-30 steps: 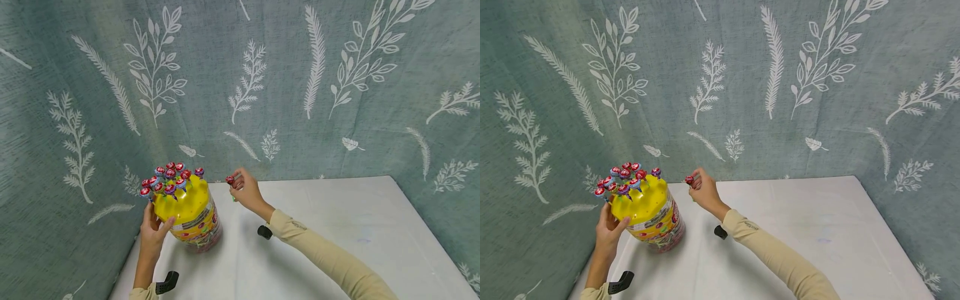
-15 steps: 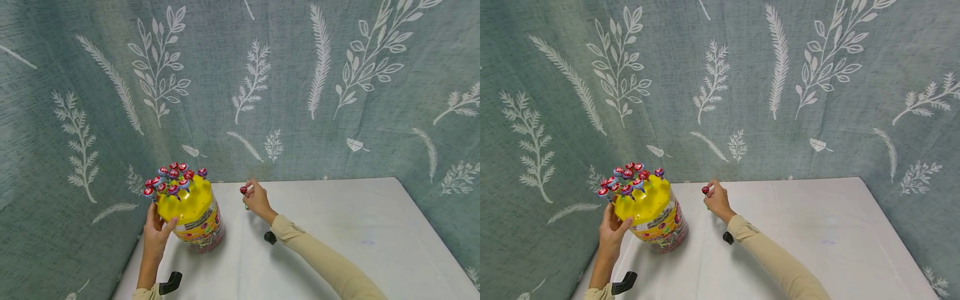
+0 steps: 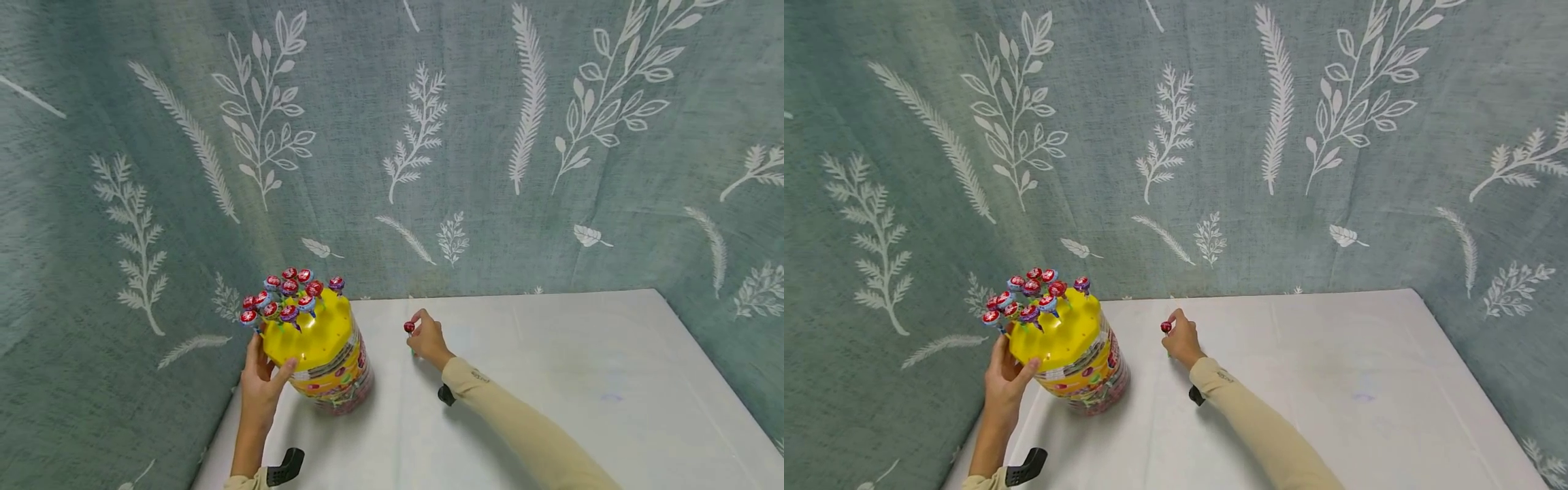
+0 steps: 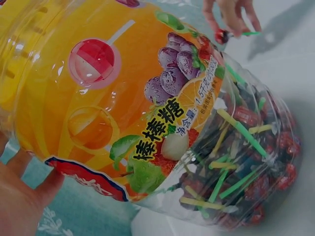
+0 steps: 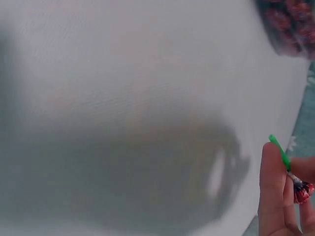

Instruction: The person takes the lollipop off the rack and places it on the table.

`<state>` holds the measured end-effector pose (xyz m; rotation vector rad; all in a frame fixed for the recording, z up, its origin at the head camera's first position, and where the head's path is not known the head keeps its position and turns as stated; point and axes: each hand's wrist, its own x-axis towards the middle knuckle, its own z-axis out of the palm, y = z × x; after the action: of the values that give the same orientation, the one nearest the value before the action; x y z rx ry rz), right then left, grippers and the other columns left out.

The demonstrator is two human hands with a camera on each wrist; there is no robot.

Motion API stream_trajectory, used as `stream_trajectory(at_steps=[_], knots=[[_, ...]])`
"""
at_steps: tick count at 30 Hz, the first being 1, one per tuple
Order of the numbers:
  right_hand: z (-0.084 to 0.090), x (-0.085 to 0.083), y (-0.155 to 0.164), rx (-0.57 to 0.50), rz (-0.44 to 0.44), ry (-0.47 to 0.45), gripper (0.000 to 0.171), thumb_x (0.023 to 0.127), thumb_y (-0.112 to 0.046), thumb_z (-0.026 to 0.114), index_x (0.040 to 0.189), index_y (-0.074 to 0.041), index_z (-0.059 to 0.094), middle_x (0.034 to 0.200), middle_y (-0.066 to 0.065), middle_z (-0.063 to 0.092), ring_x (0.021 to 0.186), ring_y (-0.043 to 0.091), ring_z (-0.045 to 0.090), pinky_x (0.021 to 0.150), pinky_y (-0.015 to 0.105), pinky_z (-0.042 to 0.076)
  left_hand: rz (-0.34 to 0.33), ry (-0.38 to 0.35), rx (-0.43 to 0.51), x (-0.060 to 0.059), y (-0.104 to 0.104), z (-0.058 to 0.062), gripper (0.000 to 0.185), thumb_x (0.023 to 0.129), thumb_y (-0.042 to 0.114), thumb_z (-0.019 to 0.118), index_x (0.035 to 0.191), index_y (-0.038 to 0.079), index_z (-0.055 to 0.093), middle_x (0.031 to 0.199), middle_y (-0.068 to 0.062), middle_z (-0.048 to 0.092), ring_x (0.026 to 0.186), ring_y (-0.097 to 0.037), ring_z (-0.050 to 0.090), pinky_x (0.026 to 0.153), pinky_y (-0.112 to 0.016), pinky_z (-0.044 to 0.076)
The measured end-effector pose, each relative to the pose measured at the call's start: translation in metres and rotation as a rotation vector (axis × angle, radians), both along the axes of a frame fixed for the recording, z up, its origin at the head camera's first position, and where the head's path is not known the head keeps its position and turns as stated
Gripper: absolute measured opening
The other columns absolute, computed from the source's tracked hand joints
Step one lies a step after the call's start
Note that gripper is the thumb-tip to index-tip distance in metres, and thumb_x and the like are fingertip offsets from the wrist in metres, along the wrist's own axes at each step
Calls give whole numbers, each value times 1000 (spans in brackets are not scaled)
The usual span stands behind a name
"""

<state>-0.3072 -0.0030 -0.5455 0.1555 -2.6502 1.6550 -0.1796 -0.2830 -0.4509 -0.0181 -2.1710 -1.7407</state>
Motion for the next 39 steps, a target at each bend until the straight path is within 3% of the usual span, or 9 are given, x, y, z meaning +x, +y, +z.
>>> stream_trajectory(at_steps=[4,12,20,24,29,33,39], knots=[[-9,0,4,68,-7,-7,34,71,10,63,100,-1,50,63,5,54,41,13,50,42,25,44,-13,11,16,2,3,-3,79,87,1,63,151,22,22,149,-1,33,126,-13,39,94,-13,37],[-16,5,9,213,17,9,28,72,10,63,95,0,49,73,10,56,63,22,51,53,29,43,-11,13,14,2,4,-5,79,87,1,63,151,23,21,150,1,32,129,-14,37,95,-13,36],[-9,6,12,223,49,-15,34,74,7,62,104,3,47,74,11,56,57,20,50,50,28,40,-18,9,23,3,2,-7,79,87,1,63,151,24,21,149,2,31,130,-15,36,96,-13,36],[0,2,14,215,81,14,37,75,6,60,109,3,46,67,6,48,53,17,42,52,28,36,-7,-1,21,4,1,-7,80,87,2,63,151,23,20,150,1,30,131,-17,35,96,-13,36],[20,-2,20,159,151,124,34,74,3,59,106,4,49,65,5,47,56,17,42,53,29,37,-23,17,11,0,2,-5,78,87,2,63,151,21,21,150,-1,31,131,-16,36,96,-13,36],[43,-2,23,108,172,142,33,76,1,66,106,1,52,78,10,53,64,21,49,59,33,44,-49,44,11,-4,3,-5,77,87,1,62,150,19,23,148,-3,33,130,-14,37,98,-15,35],[75,1,14,81,208,151,34,79,-1,70,109,-1,54,90,15,58,72,21,57,64,33,49,-17,22,15,-1,-3,-4,77,88,3,63,150,22,22,149,-1,32,129,-15,37,95,-12,36]])
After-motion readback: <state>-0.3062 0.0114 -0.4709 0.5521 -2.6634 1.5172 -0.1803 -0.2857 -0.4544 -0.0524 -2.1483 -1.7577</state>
